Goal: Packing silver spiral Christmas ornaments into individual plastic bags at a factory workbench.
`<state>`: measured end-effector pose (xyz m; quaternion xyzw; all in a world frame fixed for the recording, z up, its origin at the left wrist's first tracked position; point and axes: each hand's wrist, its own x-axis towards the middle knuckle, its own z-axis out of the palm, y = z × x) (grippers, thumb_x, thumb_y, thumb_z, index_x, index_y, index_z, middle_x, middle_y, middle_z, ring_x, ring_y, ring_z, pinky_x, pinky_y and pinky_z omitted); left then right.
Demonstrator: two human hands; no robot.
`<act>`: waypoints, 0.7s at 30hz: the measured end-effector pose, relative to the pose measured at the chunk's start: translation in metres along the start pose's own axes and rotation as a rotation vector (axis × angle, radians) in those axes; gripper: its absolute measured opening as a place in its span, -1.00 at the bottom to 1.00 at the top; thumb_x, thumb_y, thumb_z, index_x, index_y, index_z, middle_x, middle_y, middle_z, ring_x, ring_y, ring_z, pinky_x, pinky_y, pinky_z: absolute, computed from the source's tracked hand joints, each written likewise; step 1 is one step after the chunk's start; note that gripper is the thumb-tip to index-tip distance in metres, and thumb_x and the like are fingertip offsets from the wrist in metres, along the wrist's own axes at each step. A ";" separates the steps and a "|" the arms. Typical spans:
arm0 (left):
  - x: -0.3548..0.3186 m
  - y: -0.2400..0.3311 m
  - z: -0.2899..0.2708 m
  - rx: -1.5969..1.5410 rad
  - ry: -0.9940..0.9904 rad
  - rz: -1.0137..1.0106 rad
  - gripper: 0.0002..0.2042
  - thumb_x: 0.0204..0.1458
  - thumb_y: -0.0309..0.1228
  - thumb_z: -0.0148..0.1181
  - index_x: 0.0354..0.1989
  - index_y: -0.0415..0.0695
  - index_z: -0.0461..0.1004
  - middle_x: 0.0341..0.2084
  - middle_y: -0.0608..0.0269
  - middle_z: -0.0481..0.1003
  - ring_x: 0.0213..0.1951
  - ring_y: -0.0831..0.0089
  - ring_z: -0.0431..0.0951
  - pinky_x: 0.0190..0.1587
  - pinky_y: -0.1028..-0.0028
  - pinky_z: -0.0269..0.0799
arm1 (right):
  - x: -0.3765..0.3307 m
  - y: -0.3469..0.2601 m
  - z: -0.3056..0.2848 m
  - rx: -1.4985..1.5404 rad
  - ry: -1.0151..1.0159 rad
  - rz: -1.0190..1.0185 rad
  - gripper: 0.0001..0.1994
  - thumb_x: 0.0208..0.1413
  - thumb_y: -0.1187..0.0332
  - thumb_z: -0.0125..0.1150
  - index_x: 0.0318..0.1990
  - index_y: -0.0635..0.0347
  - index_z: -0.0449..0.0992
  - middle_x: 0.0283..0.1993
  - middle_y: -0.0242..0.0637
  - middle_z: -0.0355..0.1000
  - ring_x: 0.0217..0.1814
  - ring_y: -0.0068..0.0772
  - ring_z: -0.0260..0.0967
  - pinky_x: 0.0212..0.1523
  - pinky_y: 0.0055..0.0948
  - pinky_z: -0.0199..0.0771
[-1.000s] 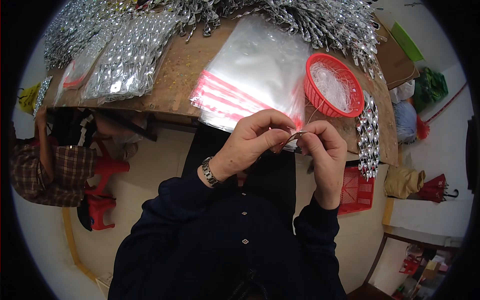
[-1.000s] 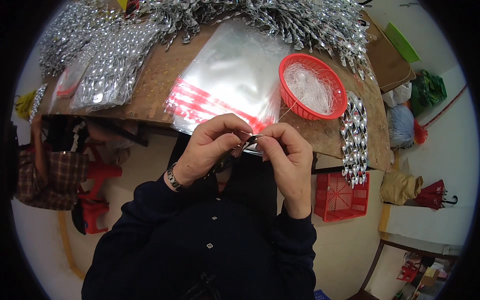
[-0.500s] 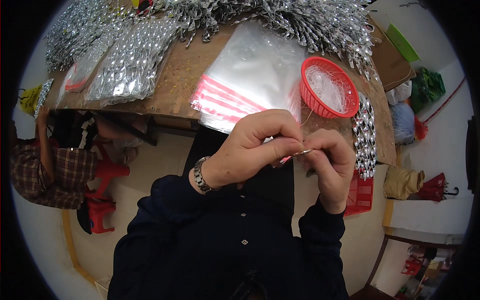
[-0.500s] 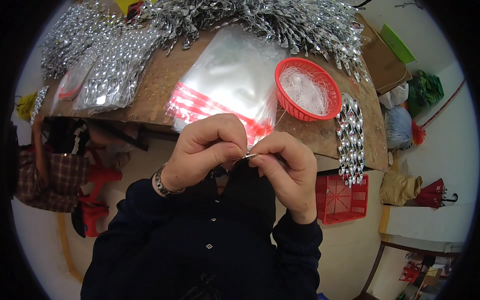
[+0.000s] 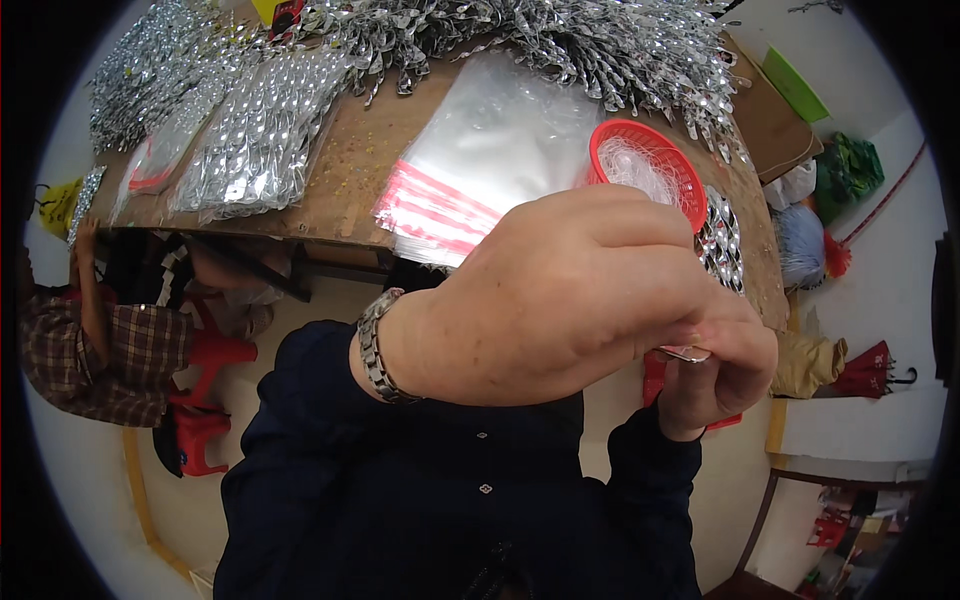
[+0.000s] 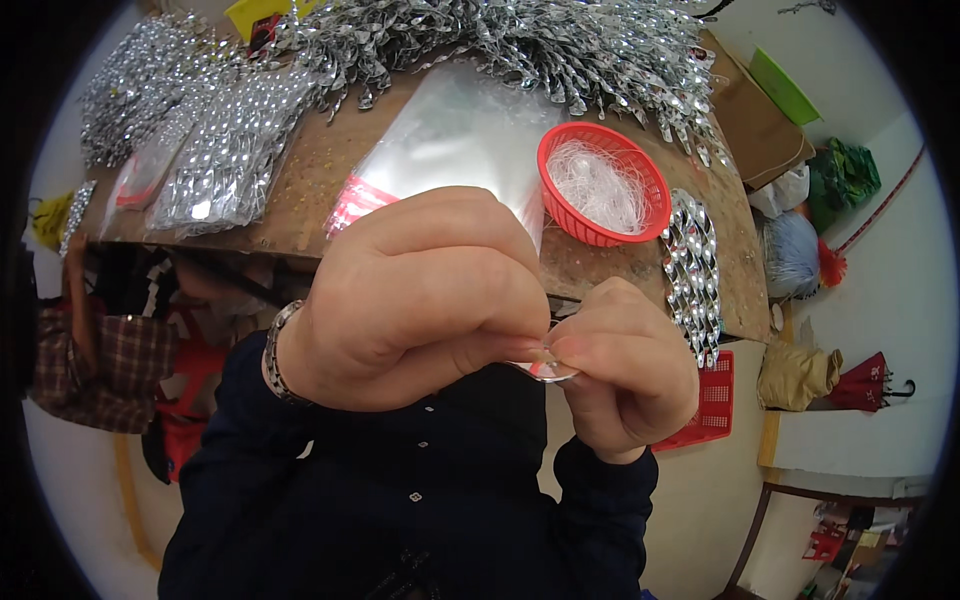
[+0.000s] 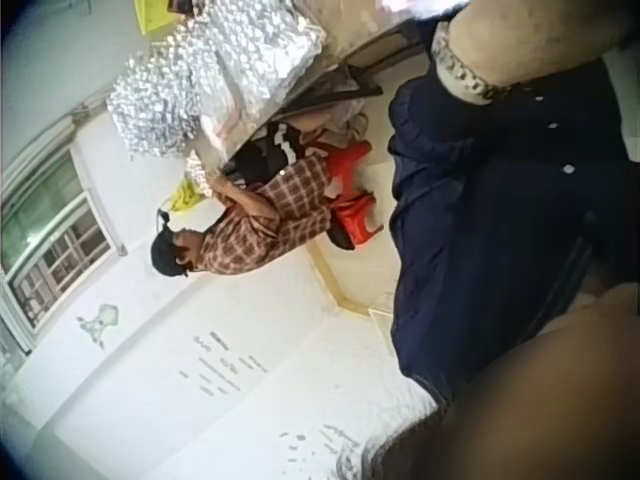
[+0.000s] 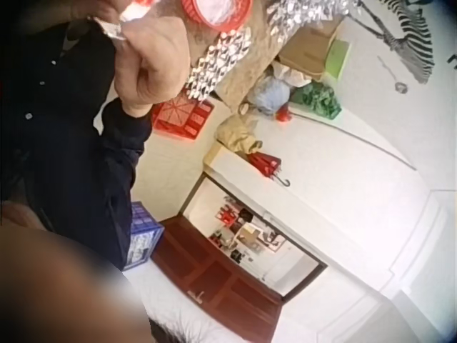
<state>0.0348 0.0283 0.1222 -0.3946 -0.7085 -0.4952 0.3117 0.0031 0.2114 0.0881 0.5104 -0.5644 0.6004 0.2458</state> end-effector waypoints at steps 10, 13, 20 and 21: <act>0.022 0.000 0.016 0.000 0.119 0.159 -0.83 -0.19 -0.53 0.31 -0.38 -0.21 0.48 -0.51 0.16 0.40 -0.52 0.30 0.42 -0.50 0.45 0.33 | 0.003 0.005 0.005 0.057 0.293 -0.062 -0.89 0.06 0.43 0.26 -0.33 0.22 0.45 -0.41 -0.21 0.47 -0.49 -0.36 0.36 -0.47 -0.42 0.24; 0.014 -0.017 0.016 0.066 0.105 0.194 -0.82 -0.22 -0.56 0.28 -0.39 -0.20 0.47 -0.50 0.16 0.40 -0.52 0.28 0.41 -0.51 0.43 0.33 | -0.003 0.018 0.003 -0.209 0.123 -0.158 -0.86 -0.04 0.49 0.30 -0.33 0.22 0.46 -0.39 -0.16 0.48 -0.49 -0.32 0.36 -0.49 -0.41 0.25; -0.043 -0.068 0.003 0.317 -0.032 -0.009 -0.86 -0.17 -0.58 0.24 -0.42 -0.20 0.43 -0.48 0.20 0.41 -0.43 0.22 0.42 -0.40 0.36 0.35 | -0.031 0.077 0.018 -0.585 -0.201 -0.168 -0.76 -0.22 0.59 0.27 -0.28 0.23 0.56 -0.37 -0.31 0.50 -0.46 -0.30 0.40 -0.47 -0.39 0.30; -0.055 -0.078 0.002 0.357 -0.058 -0.089 -0.88 -0.14 -0.58 0.23 -0.42 -0.20 0.43 -0.49 0.19 0.41 -0.42 0.22 0.42 -0.38 0.37 0.35 | -0.038 0.087 0.021 -0.605 -0.233 -0.144 -0.75 -0.20 0.57 0.27 -0.26 0.21 0.56 -0.37 -0.33 0.50 -0.45 -0.30 0.40 -0.45 -0.38 0.31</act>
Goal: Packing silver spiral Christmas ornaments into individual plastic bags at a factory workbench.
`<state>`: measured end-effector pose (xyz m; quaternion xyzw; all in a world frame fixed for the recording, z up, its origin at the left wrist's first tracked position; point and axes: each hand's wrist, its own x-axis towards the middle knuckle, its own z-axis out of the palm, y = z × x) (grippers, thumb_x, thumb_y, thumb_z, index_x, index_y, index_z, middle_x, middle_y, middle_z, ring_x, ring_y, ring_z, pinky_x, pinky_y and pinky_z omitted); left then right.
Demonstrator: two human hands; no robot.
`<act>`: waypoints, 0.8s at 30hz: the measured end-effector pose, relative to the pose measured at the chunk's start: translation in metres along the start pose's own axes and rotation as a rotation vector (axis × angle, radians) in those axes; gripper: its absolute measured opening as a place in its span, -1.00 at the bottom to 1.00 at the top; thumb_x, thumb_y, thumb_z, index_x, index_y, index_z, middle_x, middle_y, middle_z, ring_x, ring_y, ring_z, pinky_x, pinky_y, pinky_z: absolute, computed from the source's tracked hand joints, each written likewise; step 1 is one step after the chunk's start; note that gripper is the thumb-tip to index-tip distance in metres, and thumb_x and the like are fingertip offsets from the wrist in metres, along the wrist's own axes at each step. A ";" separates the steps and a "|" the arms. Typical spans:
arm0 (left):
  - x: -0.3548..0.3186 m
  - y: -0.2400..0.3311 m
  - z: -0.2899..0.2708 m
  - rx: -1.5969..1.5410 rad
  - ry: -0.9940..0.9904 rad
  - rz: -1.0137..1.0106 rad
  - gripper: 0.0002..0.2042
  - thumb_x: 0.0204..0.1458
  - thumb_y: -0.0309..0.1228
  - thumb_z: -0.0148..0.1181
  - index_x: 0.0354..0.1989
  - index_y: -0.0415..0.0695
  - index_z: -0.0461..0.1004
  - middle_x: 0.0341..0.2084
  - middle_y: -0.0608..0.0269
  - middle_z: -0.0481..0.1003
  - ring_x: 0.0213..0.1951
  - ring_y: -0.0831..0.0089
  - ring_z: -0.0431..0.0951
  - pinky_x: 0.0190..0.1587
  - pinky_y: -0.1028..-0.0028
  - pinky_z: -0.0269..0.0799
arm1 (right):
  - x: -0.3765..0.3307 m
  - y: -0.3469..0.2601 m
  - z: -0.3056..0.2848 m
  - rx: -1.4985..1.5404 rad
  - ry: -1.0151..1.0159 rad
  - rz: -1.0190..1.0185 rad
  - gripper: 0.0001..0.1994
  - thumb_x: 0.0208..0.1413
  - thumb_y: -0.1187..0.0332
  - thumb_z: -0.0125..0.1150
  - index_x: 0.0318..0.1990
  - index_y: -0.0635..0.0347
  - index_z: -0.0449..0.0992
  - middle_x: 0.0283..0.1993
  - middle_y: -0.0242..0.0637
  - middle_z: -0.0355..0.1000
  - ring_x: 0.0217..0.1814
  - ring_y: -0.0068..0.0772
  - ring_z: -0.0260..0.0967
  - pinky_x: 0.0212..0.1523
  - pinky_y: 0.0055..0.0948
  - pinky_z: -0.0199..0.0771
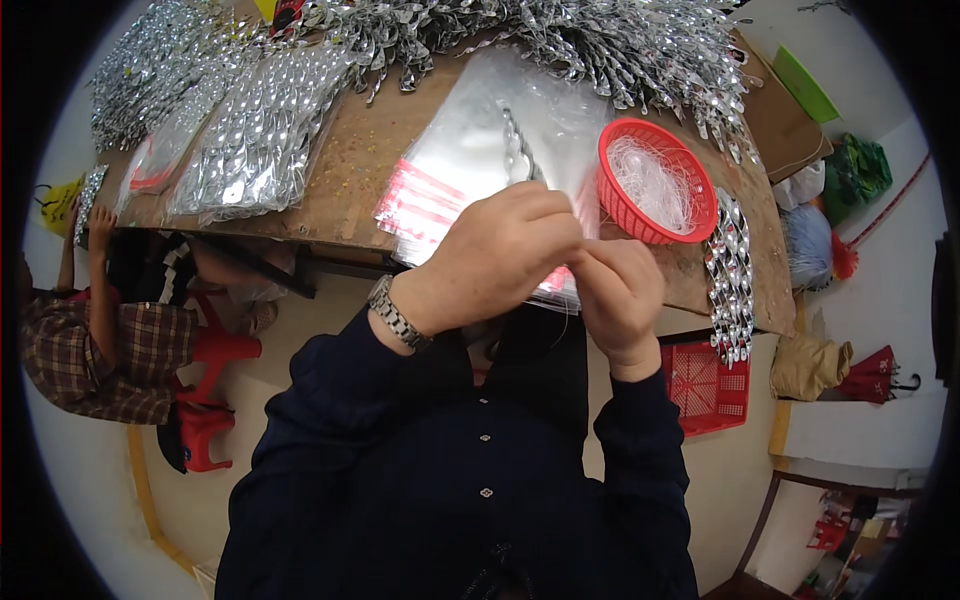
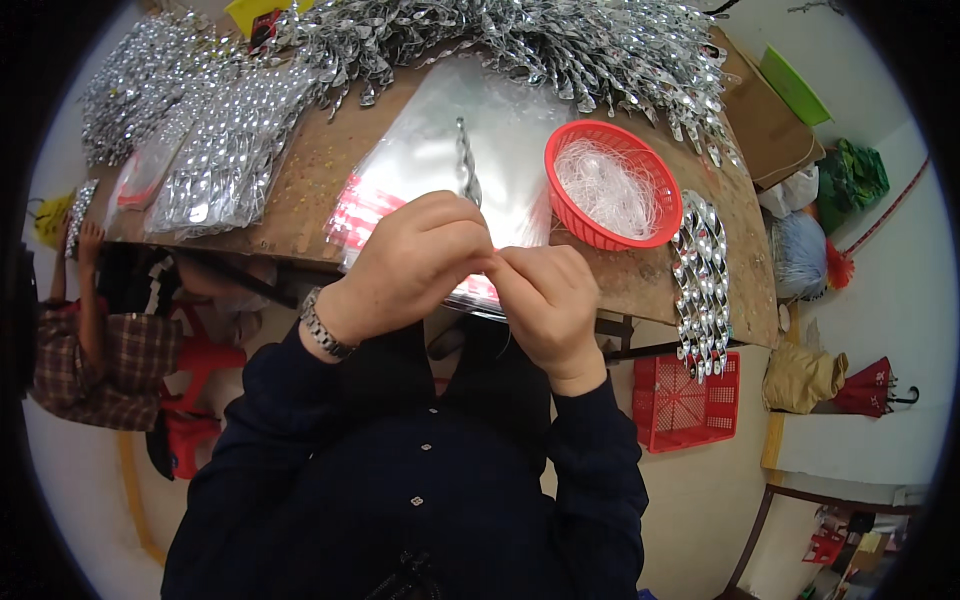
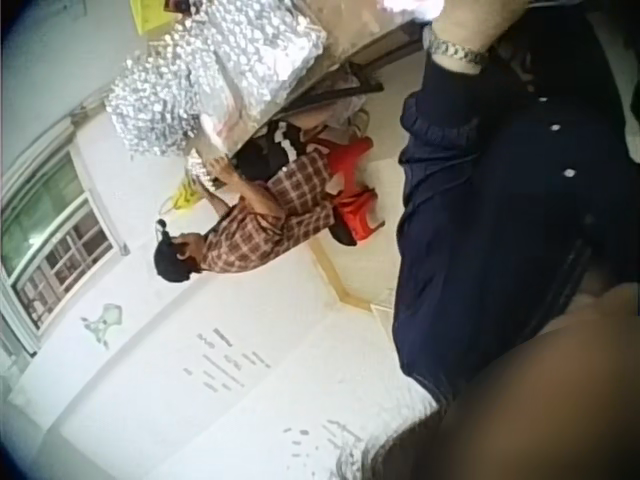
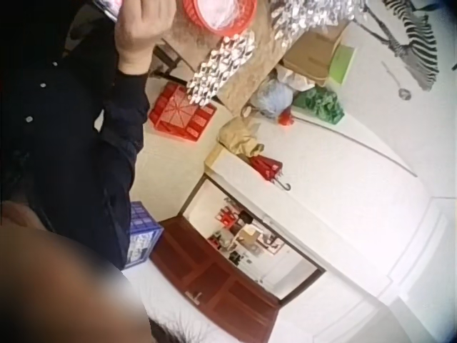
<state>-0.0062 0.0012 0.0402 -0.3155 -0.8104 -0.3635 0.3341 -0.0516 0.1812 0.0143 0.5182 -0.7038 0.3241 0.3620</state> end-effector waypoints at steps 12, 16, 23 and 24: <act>-0.042 -0.052 0.008 -0.686 0.247 -0.962 -0.87 0.13 -0.43 0.09 -0.37 -0.24 0.48 -0.56 0.39 0.43 -0.54 0.69 0.39 -0.48 0.65 0.29 | -0.026 -0.015 -0.018 0.739 -0.337 1.149 -0.80 0.12 0.52 0.11 -0.08 0.23 0.48 -0.44 -0.43 0.47 -0.54 -0.81 0.17 -0.57 -0.70 0.09; -0.045 -0.053 0.004 -0.811 0.325 -1.016 -0.88 0.18 -0.43 0.03 -0.35 -0.18 0.45 -0.49 0.36 0.48 -0.51 0.70 0.40 -0.47 0.68 0.28 | -0.032 -0.007 -0.035 1.030 -0.371 1.298 -0.84 0.11 0.52 0.10 -0.15 0.24 0.47 -0.44 -0.36 0.48 -0.62 -0.79 0.10 -0.60 -0.74 0.02; -0.057 -0.063 0.001 -1.032 0.455 -1.029 -0.89 0.23 -0.43 -0.03 -0.29 -0.19 0.39 -0.38 0.20 0.51 -0.49 0.59 0.44 -0.49 0.63 0.30 | -0.065 -0.005 -0.040 1.622 -0.154 1.325 -0.86 0.13 0.57 0.02 -0.17 0.30 0.44 -0.35 -0.17 0.50 -0.65 -0.75 0.08 -0.57 -0.72 0.07; -0.058 -0.064 0.002 -1.067 0.479 -1.033 -0.89 0.23 -0.44 -0.04 -0.28 -0.19 0.38 -0.37 0.16 0.52 -0.49 0.58 0.44 -0.48 0.62 0.31 | -0.068 -0.006 -0.038 1.623 -0.154 1.326 -0.86 0.13 0.57 0.02 -0.17 0.30 0.44 -0.35 -0.17 0.50 -0.65 -0.75 0.08 -0.57 -0.72 0.07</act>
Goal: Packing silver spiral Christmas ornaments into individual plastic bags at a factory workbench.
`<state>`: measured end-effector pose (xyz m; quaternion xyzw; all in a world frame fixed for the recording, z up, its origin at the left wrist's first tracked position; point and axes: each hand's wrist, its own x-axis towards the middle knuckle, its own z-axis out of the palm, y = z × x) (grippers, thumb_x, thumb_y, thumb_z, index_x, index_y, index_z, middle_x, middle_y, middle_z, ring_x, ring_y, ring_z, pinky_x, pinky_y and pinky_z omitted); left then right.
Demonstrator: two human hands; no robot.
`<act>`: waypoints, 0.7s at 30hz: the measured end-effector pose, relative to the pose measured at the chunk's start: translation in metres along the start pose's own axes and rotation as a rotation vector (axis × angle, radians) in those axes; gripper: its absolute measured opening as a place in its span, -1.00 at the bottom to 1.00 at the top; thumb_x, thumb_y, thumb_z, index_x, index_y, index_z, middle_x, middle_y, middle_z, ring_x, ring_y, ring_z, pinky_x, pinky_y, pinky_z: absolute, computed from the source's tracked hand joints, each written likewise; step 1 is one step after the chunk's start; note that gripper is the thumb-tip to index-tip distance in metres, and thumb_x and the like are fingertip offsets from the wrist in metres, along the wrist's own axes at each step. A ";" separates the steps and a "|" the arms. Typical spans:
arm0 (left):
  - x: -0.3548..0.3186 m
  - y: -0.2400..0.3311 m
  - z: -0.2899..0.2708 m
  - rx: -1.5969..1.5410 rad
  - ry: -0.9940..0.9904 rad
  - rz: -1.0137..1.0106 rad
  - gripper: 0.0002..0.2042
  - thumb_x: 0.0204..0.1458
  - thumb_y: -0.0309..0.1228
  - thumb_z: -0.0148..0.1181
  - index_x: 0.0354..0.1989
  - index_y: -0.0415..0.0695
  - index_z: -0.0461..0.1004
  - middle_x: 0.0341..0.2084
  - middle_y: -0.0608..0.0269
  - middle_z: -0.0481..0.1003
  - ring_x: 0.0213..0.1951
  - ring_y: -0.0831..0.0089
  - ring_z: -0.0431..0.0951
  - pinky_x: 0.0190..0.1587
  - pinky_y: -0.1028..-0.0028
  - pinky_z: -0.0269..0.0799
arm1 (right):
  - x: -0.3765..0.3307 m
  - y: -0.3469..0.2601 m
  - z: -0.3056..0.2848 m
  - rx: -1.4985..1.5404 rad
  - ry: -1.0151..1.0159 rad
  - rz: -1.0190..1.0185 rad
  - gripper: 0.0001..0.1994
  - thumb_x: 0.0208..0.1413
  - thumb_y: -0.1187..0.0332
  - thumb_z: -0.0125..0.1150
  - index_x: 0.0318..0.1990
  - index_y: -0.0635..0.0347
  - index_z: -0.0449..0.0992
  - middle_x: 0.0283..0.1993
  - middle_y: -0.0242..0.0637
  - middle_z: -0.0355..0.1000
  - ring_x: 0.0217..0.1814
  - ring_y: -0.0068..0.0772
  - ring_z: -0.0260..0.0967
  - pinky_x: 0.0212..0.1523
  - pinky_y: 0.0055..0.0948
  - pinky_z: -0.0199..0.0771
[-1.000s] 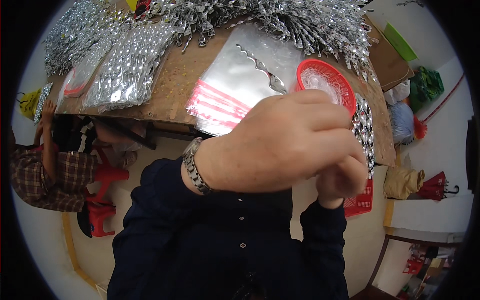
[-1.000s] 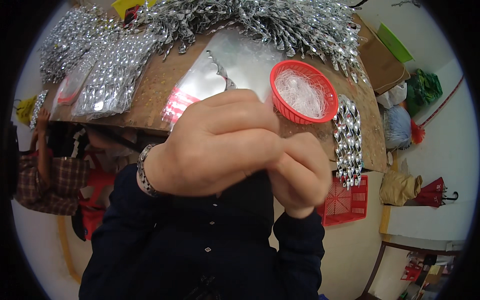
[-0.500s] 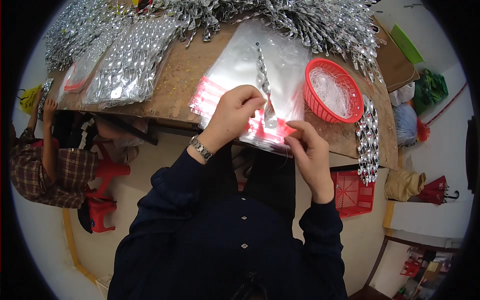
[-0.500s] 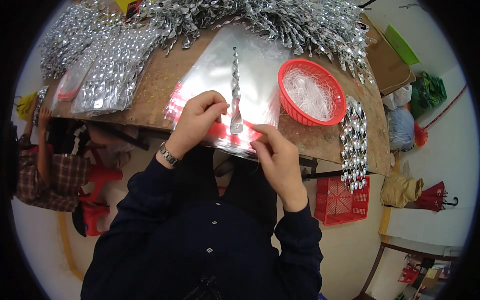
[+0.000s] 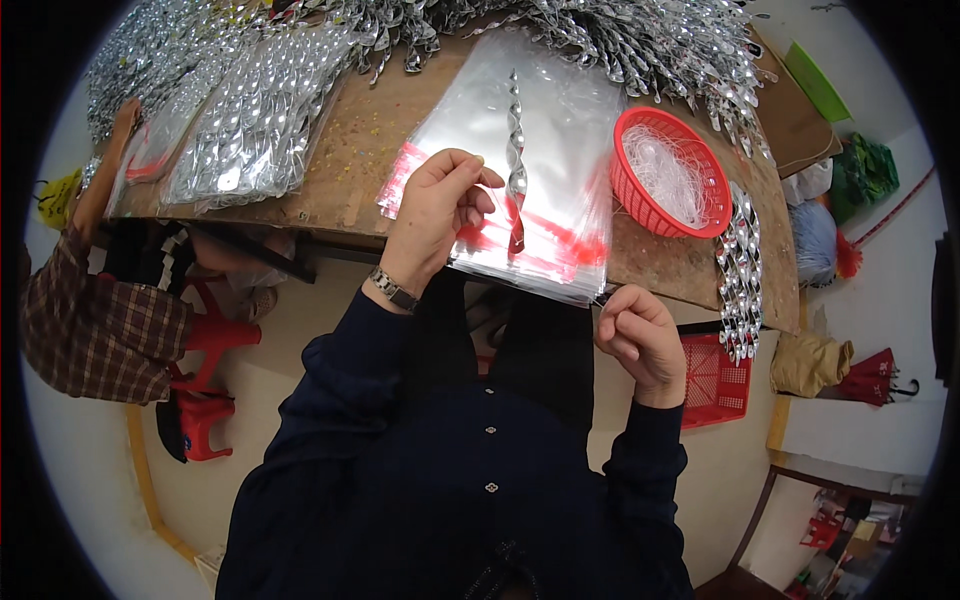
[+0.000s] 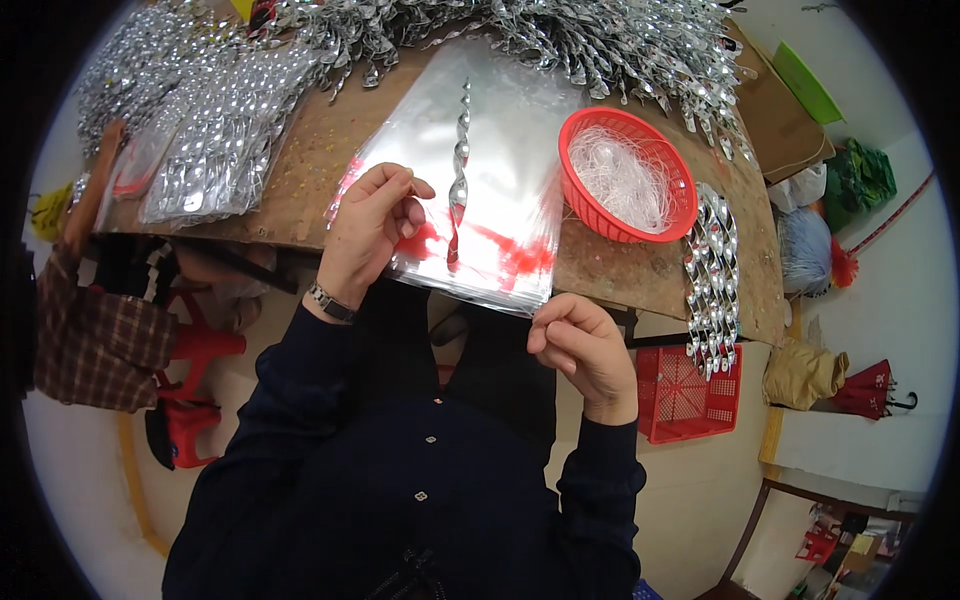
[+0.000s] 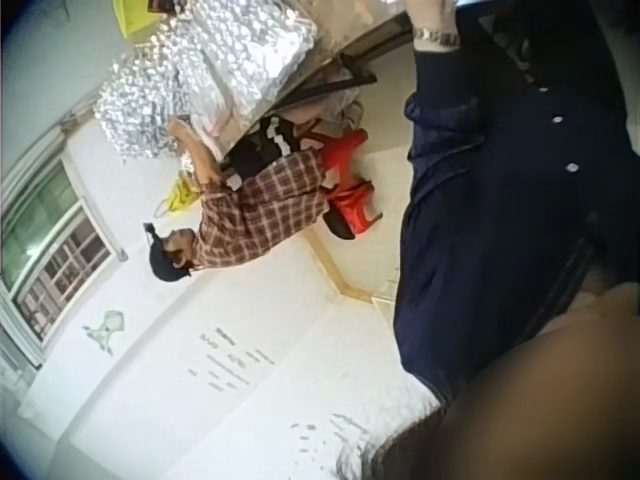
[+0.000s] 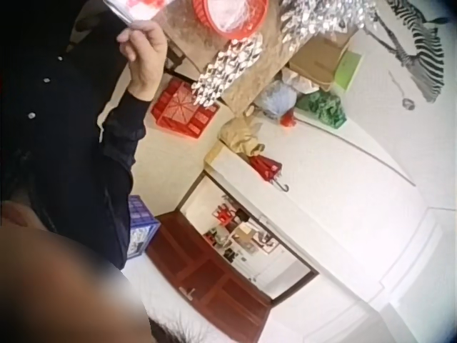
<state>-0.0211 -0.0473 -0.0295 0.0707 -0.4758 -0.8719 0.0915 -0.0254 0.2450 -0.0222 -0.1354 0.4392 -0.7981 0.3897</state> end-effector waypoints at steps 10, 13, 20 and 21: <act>-0.010 0.001 -0.008 -0.149 0.008 0.020 -0.88 0.25 -0.42 -0.07 -0.28 -0.17 0.36 -0.35 0.08 0.54 -0.51 0.56 0.44 -0.48 0.60 0.34 | 0.002 0.006 0.010 -0.043 -0.018 -0.166 -0.84 0.12 0.62 -0.03 -0.16 0.26 0.38 -0.24 -0.08 0.53 -0.74 -0.76 0.03 -0.61 -0.68 0.04; -0.014 0.003 -0.008 -0.158 0.003 0.044 -0.89 0.25 -0.41 -0.07 -0.25 -0.15 0.36 -0.42 0.18 0.53 -0.51 0.58 0.45 -0.46 0.62 0.33 | 0.007 0.003 0.016 -0.174 0.054 -0.205 -0.86 0.12 0.62 -0.03 -0.19 0.25 0.37 -0.25 -0.08 0.53 -0.73 -0.76 0.03 -0.61 -0.69 0.05; -0.026 0.009 0.008 -0.064 -0.071 0.086 -0.90 0.24 -0.40 -0.02 -0.29 -0.12 0.38 -0.52 0.34 0.47 -0.53 0.65 0.43 -0.52 0.70 0.25 | 0.019 -0.006 0.031 -0.390 0.239 -0.313 -0.92 0.13 0.61 -0.01 -0.30 0.25 0.41 -0.35 -0.27 0.46 -0.62 -0.75 0.08 -0.56 -0.71 0.10; -0.029 0.009 0.007 -0.024 -0.078 0.054 -0.90 0.23 -0.40 0.00 -0.30 -0.12 0.39 -0.55 0.37 0.46 -0.55 0.67 0.42 -0.54 0.71 0.23 | 0.024 -0.005 0.037 -0.396 0.238 -0.307 -0.92 0.13 0.61 -0.01 -0.30 0.25 0.41 -0.35 -0.27 0.46 -0.62 -0.75 0.08 -0.56 -0.71 0.10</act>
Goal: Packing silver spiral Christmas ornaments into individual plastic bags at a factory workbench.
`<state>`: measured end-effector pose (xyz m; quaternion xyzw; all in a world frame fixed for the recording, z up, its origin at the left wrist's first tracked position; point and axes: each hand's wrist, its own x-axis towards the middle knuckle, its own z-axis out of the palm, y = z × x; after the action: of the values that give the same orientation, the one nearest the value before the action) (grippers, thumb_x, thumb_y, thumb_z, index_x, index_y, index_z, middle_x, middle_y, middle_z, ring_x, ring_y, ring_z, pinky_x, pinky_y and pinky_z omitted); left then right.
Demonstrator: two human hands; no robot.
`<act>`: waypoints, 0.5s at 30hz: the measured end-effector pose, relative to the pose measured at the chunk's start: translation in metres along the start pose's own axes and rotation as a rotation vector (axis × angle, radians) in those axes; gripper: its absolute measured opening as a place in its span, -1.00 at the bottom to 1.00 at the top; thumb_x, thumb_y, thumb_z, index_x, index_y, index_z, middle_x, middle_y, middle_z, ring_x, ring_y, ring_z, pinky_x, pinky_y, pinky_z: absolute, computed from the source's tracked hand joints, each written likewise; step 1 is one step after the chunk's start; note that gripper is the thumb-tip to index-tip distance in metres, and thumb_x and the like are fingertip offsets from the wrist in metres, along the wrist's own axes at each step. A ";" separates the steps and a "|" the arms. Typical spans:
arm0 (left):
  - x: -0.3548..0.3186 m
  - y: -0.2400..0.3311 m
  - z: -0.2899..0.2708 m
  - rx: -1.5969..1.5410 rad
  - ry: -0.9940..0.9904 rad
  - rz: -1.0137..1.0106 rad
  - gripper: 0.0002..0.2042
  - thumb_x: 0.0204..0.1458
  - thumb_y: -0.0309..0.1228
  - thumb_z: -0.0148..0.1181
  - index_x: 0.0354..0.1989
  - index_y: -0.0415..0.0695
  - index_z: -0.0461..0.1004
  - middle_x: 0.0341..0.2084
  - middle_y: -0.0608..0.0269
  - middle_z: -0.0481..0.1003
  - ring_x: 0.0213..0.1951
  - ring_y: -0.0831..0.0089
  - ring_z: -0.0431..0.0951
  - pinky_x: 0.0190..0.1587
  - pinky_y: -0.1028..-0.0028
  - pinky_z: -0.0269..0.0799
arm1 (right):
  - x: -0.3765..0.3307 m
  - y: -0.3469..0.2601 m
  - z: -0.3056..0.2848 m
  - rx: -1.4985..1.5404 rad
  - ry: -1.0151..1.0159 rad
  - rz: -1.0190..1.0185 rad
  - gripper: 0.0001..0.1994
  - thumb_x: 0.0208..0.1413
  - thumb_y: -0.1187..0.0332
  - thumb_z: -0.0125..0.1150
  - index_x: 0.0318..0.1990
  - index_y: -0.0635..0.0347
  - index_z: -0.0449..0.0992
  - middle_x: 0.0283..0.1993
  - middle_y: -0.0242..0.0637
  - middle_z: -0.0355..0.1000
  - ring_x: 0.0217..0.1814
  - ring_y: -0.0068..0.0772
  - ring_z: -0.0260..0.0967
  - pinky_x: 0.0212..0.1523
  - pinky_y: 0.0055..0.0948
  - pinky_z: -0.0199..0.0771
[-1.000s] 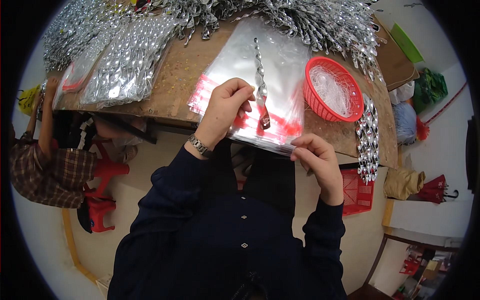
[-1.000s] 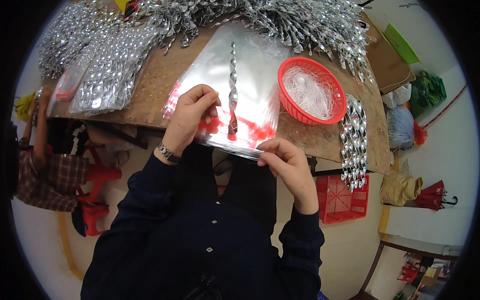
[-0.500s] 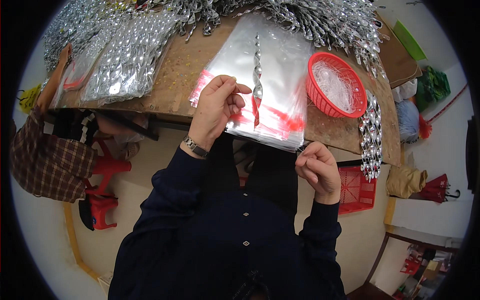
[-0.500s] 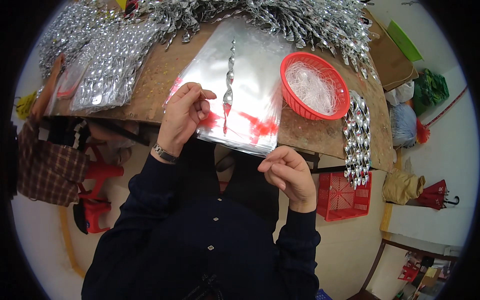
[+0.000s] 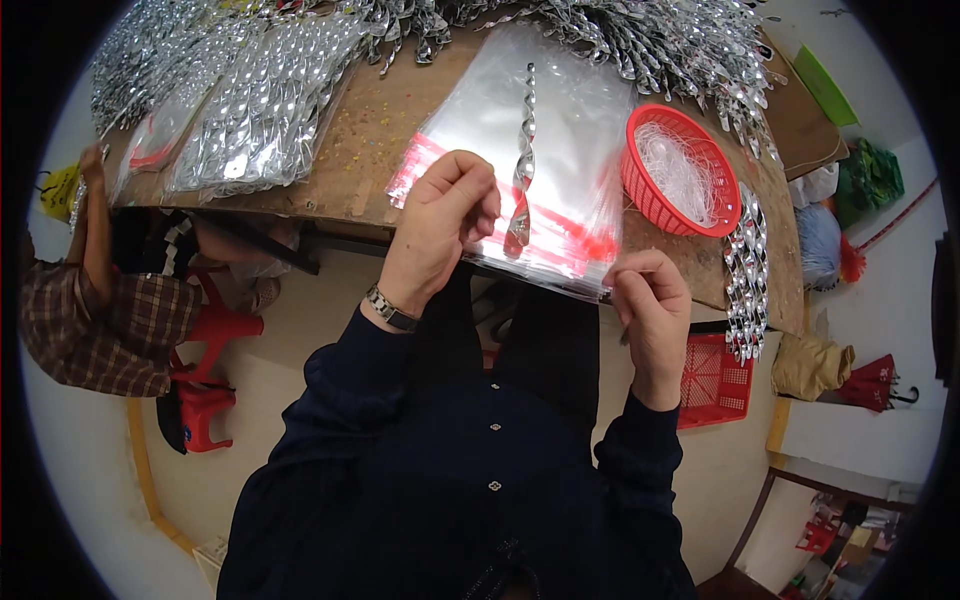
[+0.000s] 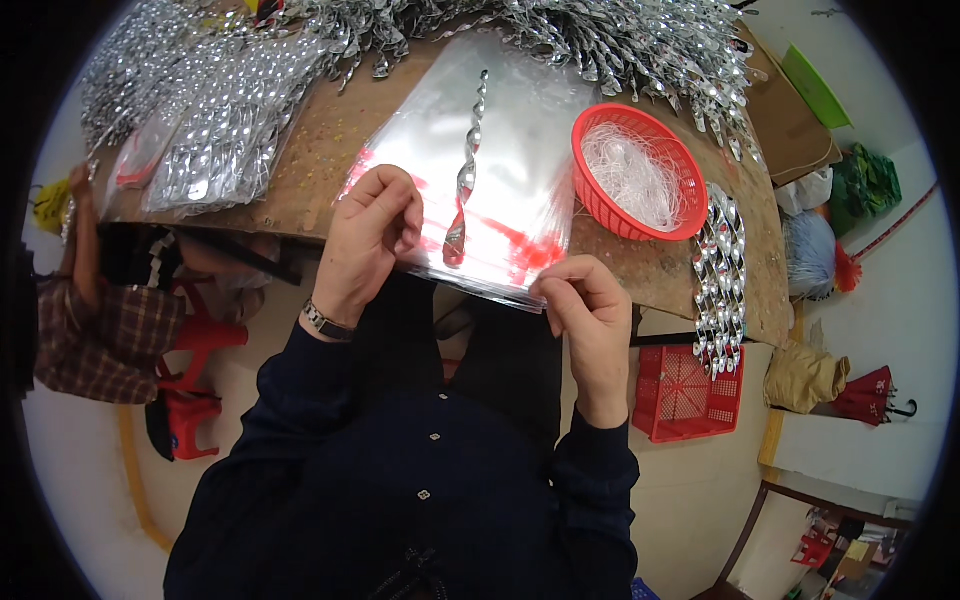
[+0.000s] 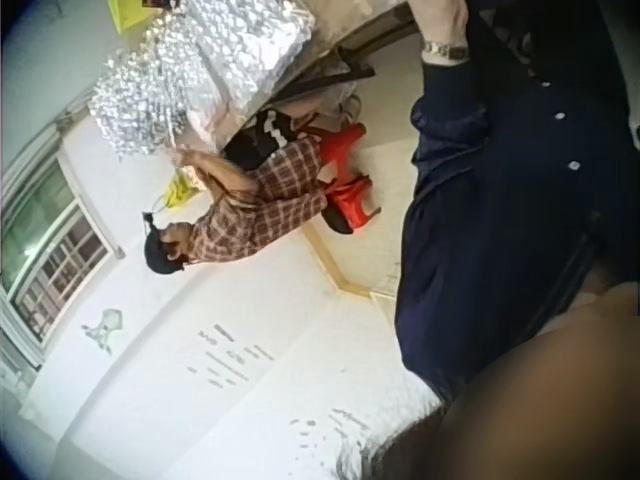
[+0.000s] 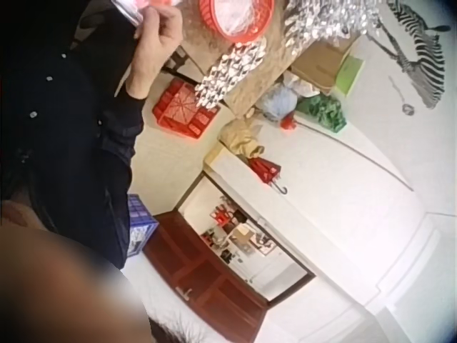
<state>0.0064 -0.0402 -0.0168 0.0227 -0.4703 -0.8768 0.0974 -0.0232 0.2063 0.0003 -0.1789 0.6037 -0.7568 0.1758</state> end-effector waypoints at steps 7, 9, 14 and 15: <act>-0.009 -0.006 0.013 0.106 -0.037 -0.083 -0.91 0.17 -0.39 0.10 -0.25 -0.13 0.42 -0.59 0.45 0.43 -0.59 0.74 0.38 -0.57 0.74 0.19 | 0.015 0.005 0.035 -0.317 0.070 -0.234 -0.95 0.08 0.60 0.15 -0.31 0.31 0.50 -0.31 -0.43 0.38 -0.46 -0.75 0.18 -0.47 -0.72 0.15; -0.011 -0.007 0.015 0.086 -0.057 -0.089 -0.89 0.17 -0.40 0.11 -0.21 -0.13 0.42 -0.59 0.47 0.42 -0.59 0.75 0.37 -0.57 0.74 0.18 | 0.015 0.005 0.042 -0.239 0.103 -0.094 -0.93 0.09 0.59 0.16 -0.28 0.30 0.51 -0.36 -0.46 0.39 -0.45 -0.75 0.19 -0.46 -0.73 0.15; -0.012 -0.008 0.017 0.078 -0.080 -0.128 -0.82 0.15 -0.39 0.13 -0.12 -0.14 0.40 -0.58 0.49 0.41 -0.58 0.77 0.34 -0.56 0.75 0.17 | 0.022 0.006 0.054 -0.187 0.098 -0.054 -0.87 0.11 0.54 0.17 -0.18 0.29 0.52 -0.39 -0.49 0.38 -0.45 -0.76 0.19 -0.45 -0.74 0.15; -0.012 -0.009 0.016 0.064 -0.090 -0.129 -0.81 0.15 -0.39 0.13 -0.10 -0.14 0.40 -0.58 0.49 0.40 -0.57 0.78 0.34 -0.55 0.76 0.17 | 0.023 0.006 0.055 -0.170 0.089 -0.053 -0.85 0.11 0.52 0.17 -0.15 0.30 0.52 -0.39 -0.49 0.38 -0.45 -0.76 0.19 -0.44 -0.74 0.15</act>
<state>0.0142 -0.0198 -0.0155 0.0167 -0.4997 -0.8658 0.0186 -0.0159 0.1473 0.0070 -0.1754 0.6678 -0.7144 0.1131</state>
